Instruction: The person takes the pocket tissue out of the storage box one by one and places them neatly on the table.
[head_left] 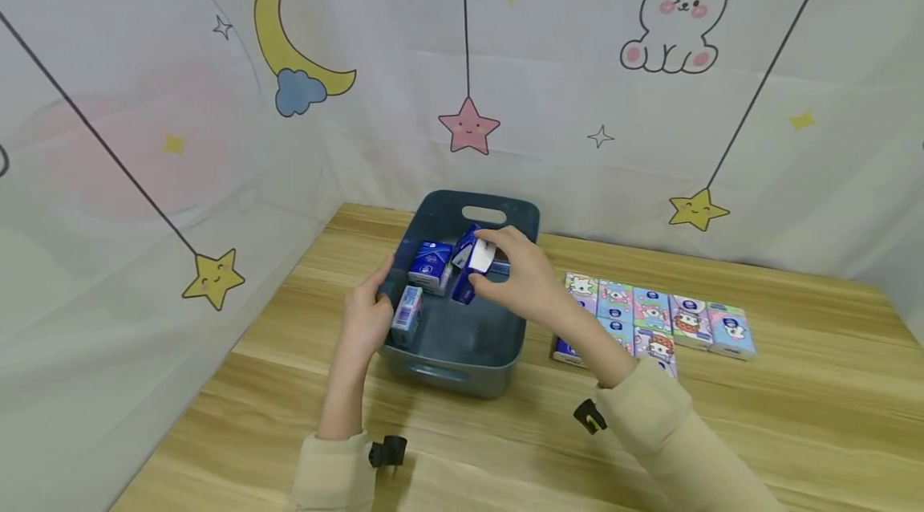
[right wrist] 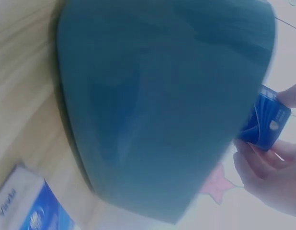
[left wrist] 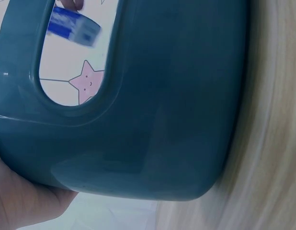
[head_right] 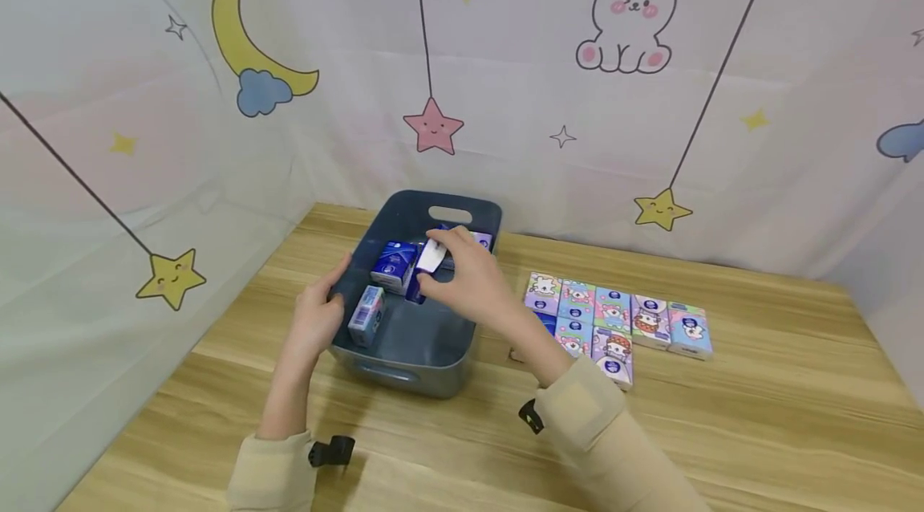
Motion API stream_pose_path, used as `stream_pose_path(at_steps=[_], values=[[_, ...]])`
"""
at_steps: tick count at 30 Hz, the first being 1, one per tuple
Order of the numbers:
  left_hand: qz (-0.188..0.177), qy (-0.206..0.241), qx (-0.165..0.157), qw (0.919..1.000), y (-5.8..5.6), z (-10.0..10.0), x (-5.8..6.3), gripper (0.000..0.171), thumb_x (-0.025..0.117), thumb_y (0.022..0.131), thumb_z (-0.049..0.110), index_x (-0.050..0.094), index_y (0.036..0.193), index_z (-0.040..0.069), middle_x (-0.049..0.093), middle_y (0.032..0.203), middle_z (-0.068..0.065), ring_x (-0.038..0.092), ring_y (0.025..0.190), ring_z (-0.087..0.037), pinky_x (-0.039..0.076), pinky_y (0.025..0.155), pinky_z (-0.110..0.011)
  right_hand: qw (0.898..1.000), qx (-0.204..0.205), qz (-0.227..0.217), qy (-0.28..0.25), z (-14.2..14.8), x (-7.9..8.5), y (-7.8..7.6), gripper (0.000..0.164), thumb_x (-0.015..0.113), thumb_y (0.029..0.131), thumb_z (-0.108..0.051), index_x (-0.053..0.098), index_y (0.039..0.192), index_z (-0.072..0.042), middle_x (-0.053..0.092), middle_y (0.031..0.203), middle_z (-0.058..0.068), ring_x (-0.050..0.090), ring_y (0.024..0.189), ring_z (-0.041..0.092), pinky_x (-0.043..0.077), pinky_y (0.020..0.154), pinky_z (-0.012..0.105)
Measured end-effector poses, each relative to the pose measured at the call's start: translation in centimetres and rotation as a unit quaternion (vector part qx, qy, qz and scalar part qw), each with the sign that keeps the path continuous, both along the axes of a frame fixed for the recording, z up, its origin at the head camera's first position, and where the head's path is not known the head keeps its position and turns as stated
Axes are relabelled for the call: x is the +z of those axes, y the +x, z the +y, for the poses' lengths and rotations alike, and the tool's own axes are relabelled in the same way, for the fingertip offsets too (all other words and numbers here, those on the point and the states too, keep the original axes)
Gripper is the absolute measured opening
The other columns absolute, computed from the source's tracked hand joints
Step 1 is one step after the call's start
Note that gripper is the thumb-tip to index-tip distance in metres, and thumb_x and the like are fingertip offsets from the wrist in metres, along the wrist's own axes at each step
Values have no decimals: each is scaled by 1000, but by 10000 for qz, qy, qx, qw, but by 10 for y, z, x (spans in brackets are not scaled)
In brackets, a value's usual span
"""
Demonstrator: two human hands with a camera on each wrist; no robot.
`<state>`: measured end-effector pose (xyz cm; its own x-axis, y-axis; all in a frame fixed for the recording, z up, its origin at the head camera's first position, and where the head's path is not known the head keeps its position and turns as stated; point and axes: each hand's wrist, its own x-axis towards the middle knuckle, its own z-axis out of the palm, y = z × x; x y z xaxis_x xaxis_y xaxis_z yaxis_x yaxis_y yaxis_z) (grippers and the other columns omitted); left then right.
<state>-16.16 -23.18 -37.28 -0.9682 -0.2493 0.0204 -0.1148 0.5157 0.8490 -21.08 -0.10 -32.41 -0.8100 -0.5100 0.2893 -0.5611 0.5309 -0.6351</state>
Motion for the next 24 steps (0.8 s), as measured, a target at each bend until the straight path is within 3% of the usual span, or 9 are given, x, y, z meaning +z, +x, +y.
stream_pose_path(at_steps=[9,19,21,24], values=[[-55,20,38,10000,0,0,1,63,35,88,-4,37,148,15,36,153,-15,30,142,-31,27,116,-48,9973,-318,-282,-603,47,21,14,57,67,87,-17,47,140,-8,53,124,11,53,112,27,47,99,45],[-90,62,21,9999,0,3,1,63,34,89,-4,36,149,16,34,154,-14,30,143,-32,27,116,-48,9907,-1250,-412,-349,119,0,31,58,65,90,-28,45,142,-11,54,129,14,56,113,33,47,96,51],[-138,68,13,9999,0,3,2,63,34,89,-4,35,149,16,33,155,-13,29,143,-31,29,115,-48,9875,-1468,-465,-327,132,-6,35,58,65,90,-30,46,141,-11,56,129,14,58,112,30,50,95,42],[-168,60,21,9998,0,3,3,63,34,89,-4,34,149,17,32,155,-12,31,142,-29,32,112,-48,9822,-1719,-588,-476,153,-15,39,55,66,90,-26,48,138,-6,56,127,18,60,101,6,54,84,22]])
